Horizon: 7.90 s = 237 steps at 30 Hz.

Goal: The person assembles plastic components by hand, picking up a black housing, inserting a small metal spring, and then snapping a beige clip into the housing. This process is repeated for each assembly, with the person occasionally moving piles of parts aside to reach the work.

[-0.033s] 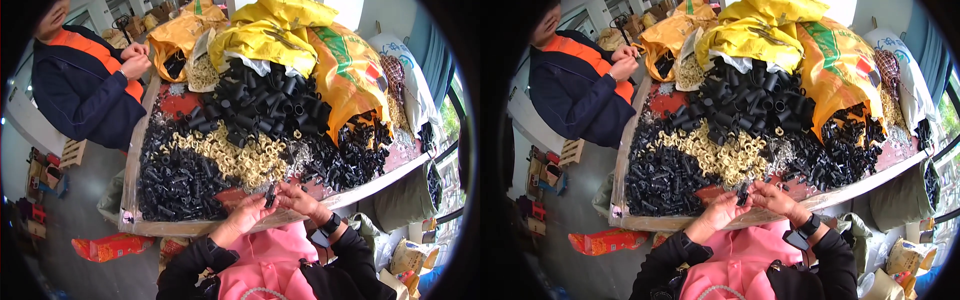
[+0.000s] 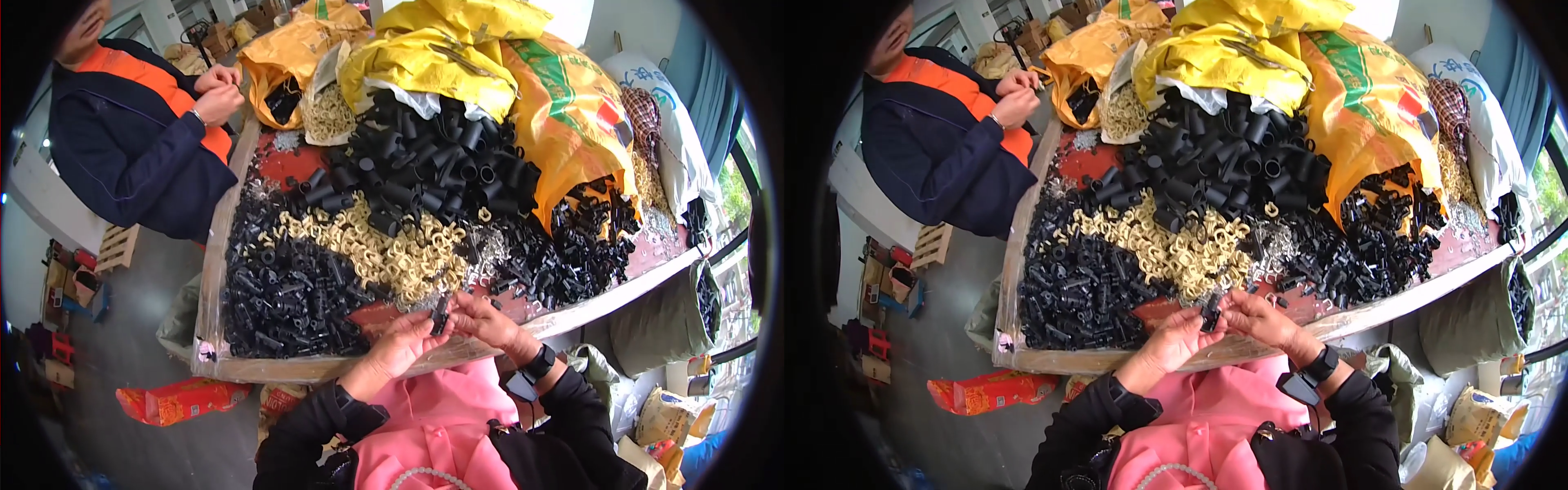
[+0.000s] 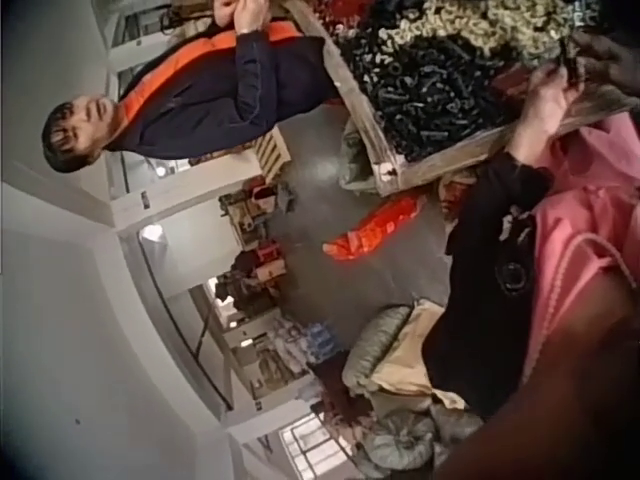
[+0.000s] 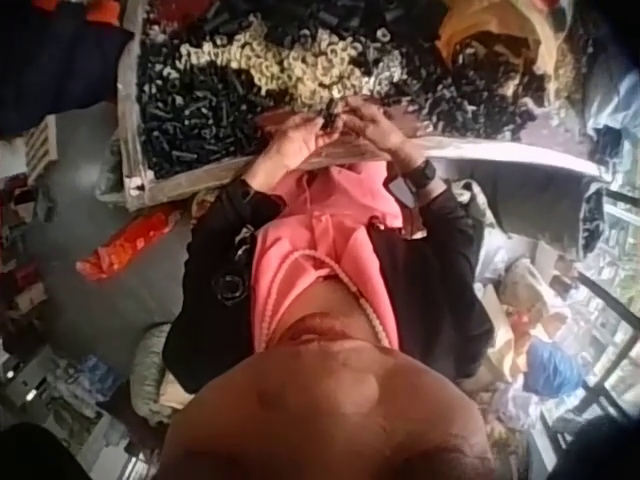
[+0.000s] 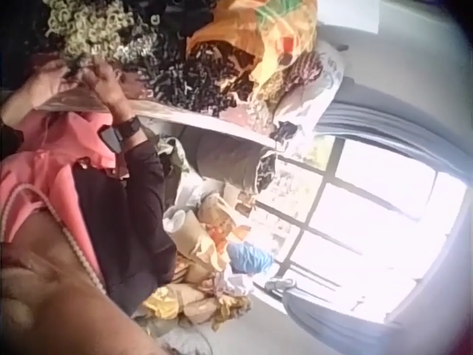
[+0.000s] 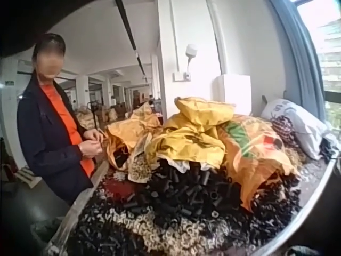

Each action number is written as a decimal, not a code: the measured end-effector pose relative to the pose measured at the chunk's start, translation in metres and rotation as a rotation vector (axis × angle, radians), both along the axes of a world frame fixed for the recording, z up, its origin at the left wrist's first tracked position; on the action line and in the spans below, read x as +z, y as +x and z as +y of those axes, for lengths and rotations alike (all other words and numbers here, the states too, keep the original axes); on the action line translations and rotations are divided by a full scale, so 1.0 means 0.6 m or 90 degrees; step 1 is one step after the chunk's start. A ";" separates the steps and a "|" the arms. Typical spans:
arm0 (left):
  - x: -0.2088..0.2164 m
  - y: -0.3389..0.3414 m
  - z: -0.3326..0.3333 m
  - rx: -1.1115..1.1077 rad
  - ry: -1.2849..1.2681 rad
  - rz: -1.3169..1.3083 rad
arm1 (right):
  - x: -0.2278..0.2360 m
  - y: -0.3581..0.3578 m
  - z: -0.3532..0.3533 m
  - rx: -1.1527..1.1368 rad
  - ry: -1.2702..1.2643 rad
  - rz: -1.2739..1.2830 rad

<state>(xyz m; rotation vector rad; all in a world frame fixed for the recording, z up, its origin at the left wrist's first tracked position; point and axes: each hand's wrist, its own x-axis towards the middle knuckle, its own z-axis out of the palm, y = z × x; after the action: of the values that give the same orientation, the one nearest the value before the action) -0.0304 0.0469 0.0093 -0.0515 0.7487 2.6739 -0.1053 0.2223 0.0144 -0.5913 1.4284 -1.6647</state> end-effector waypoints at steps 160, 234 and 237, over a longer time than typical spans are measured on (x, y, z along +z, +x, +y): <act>-0.030 0.002 0.001 0.064 -0.189 -0.190 | -0.078 -0.080 0.180 -0.430 0.656 0.849; -0.003 0.021 -0.037 0.056 -0.191 -0.064 | 0.130 -0.219 0.071 -0.120 0.699 0.879; 0.007 0.024 -0.030 0.068 -0.195 -0.053 | 0.162 -0.181 0.065 -0.011 0.692 0.870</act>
<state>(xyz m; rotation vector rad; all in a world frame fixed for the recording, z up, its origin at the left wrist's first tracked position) -0.0160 0.0290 0.0137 -0.2861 1.1504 2.6106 -0.2141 0.2611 0.1116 -1.0593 2.8806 -0.0510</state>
